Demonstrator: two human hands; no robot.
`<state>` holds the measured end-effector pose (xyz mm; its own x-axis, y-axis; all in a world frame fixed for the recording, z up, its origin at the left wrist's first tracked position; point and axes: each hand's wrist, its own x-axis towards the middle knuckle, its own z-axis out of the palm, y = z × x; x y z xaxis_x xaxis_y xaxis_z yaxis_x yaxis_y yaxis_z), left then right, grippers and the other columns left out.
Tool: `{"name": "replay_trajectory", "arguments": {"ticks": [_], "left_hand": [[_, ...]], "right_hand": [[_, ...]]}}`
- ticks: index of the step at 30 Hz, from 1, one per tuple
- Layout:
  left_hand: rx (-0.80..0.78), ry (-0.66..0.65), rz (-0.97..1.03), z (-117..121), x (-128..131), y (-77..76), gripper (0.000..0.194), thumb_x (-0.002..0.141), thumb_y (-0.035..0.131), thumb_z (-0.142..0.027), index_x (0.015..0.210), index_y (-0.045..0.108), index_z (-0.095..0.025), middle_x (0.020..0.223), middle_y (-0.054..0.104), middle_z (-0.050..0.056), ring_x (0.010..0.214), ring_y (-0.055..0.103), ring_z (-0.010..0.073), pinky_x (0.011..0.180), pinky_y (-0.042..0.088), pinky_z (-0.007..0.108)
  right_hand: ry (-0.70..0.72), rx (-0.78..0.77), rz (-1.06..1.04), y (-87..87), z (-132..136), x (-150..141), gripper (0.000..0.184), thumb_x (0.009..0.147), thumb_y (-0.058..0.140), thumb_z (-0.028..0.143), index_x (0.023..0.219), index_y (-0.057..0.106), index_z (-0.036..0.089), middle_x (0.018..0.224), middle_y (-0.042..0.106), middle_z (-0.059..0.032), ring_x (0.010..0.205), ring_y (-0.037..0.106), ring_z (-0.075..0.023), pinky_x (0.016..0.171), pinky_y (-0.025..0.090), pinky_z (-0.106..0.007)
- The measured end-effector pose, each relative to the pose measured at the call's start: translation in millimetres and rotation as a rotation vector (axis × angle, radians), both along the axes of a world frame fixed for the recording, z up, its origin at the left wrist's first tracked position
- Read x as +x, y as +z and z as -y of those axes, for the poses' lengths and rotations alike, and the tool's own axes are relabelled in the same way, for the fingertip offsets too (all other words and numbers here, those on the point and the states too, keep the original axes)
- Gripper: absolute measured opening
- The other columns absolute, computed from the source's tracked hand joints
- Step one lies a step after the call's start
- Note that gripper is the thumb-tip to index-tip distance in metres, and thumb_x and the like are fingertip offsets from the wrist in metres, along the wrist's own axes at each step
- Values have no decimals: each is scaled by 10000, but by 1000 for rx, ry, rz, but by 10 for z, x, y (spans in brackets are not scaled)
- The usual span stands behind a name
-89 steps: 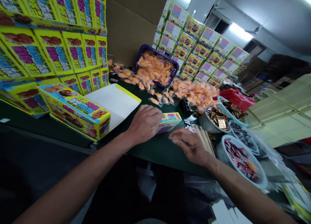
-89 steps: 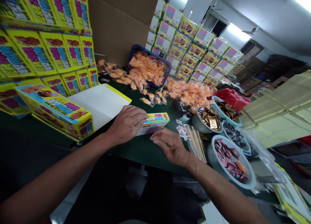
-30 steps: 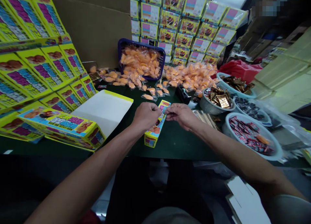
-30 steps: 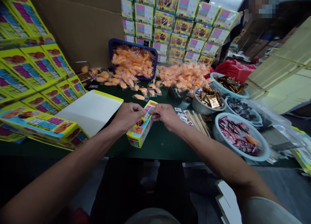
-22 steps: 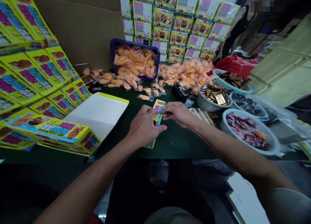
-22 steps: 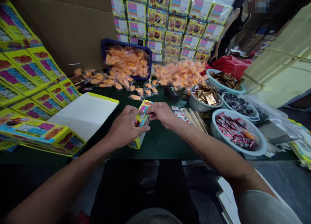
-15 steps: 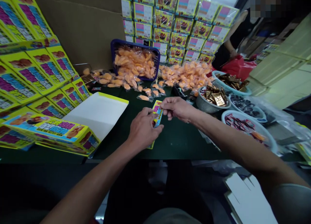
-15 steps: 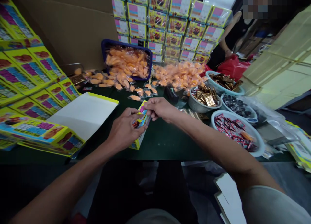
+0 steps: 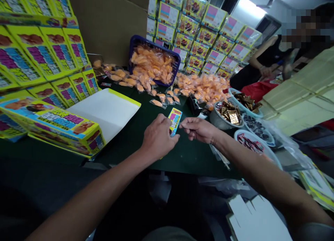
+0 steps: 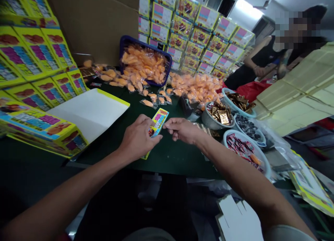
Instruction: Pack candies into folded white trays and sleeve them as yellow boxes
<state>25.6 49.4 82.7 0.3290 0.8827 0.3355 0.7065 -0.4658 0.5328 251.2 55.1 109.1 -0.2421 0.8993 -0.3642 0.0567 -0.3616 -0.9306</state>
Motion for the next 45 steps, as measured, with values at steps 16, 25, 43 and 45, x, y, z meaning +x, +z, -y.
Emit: {"name": "replay_trajectory", "arguments": {"ticks": [16, 25, 43, 45], "left_hand": [[-92, 40, 157, 55, 29, 17, 819, 799, 837, -366, 1463, 377, -231, 1349, 648, 106, 1210, 692, 323, 965, 577, 455], [-54, 58, 179, 46, 26, -37, 817, 779, 842, -378, 1430, 366, -245, 1390, 545, 124, 1153, 683, 307, 881, 588, 429], [237, -41, 26, 50, -43, 17, 482, 899, 734, -442, 1311, 627, -216, 1211, 675, 91, 1123, 637, 300, 921, 495, 450], [323, -39, 50, 68, -42, 31, 414, 925, 692, -377, 1297, 629, -208, 1218, 687, 99, 1116, 632, 291, 933, 483, 451]], "right_hand": [[155, 157, -25, 337, -265, -360, 358, 782, 924, 437, 892, 720, 163, 695, 674, 34, 443, 435, -52, 429, 499, -201], [5, -73, 277, 278, -238, -260, 283, 736, 923, 319, 767, 715, 129, 541, 613, 35, 343, 358, -56, 286, 381, -214], [123, -10, -246, 264, 71, -201, 274, 873, 846, 390, 923, 675, 182, 627, 491, 84, 467, 288, -47, 471, 386, -193], [126, -13, -255, 264, 118, -254, 266, 896, 824, 407, 944, 688, 184, 598, 440, 98, 456, 244, -48, 455, 361, -189]]}}
